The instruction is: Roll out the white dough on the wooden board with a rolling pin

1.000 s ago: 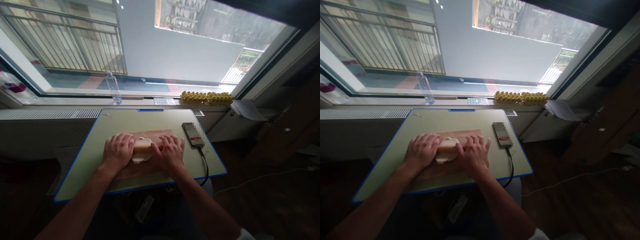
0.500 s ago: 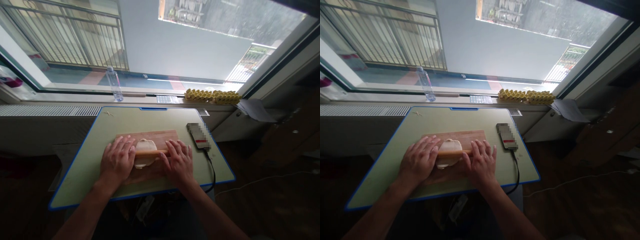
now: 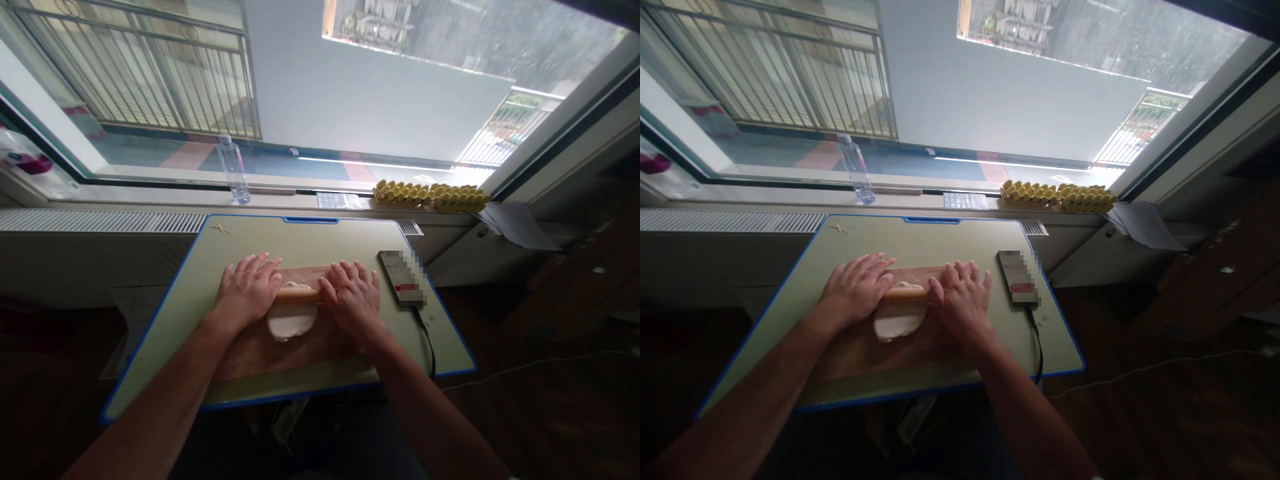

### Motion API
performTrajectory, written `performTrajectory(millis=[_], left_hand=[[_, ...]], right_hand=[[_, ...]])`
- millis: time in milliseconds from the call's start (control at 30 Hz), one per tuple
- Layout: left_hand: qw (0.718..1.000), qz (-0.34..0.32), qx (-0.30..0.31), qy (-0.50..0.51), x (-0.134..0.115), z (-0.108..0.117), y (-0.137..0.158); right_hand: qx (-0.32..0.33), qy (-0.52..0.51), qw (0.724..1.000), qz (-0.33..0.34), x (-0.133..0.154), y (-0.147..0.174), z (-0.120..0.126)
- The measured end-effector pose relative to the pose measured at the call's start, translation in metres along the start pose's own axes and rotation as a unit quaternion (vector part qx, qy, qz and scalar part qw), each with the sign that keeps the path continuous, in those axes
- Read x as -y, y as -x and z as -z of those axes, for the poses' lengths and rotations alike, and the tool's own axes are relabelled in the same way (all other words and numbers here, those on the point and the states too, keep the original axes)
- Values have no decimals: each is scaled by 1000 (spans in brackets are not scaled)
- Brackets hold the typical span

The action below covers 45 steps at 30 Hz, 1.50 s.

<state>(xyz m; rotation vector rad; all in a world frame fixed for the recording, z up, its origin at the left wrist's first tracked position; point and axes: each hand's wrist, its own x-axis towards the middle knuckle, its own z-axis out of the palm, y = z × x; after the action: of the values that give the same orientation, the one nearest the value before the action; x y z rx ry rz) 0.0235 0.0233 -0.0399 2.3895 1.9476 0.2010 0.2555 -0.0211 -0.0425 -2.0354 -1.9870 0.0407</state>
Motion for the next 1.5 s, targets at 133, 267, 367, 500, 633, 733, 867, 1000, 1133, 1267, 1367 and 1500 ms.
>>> performTrajectory(millis=[133, 267, 367, 500, 633, 733, 867, 1000, 1133, 1267, 1367, 1500], left_hand=[[1000, 1, -24, 3, -4, 1, 11], [999, -5, -52, 11, -9, 1, 39], [997, -13, -71, 23, -12, -1, 63], [996, -25, -79, 40, -15, -4, 88], [995, -22, -80, 52, -14, -5, 92], [997, -24, -59, 51, -11, -4, 80], [998, -25, -39, 37, -7, 0, 60], [999, -29, -31, 19, -6, 3, 43], [999, -27, -18, 13, -4, 1, 28], [999, -34, -20, 16, 1, -3, 12], [999, -40, -18, 17, 5, -5, 3], [999, -49, -5, 17, 7, -6, -2]], right_hand=[[-1, 3, 1000, -3, 2, 5, 3], [-3, -1, 1000, 3, 2, 27, 8], [-10, -3, 1000, 14, -1, 51, 7], [-31, 5, 999, 27, -5, 80, 2], [-36, 6, 999, 21, -4, 88, -1], [-34, 10, 999, 9, -1, 78, -2], [-34, 4, 999, 5, 2, 60, -1], [-28, -5, 1000, 7, 2, 47, 1], [-15, -12, 1000, 5, 2, 36, 3], [-4, -18, 1000, 3, 3, 26, 4], [2, -18, 1000, 9, 3, 20, 6], [1, -24, 1000, 13, 3, 15, 7]])
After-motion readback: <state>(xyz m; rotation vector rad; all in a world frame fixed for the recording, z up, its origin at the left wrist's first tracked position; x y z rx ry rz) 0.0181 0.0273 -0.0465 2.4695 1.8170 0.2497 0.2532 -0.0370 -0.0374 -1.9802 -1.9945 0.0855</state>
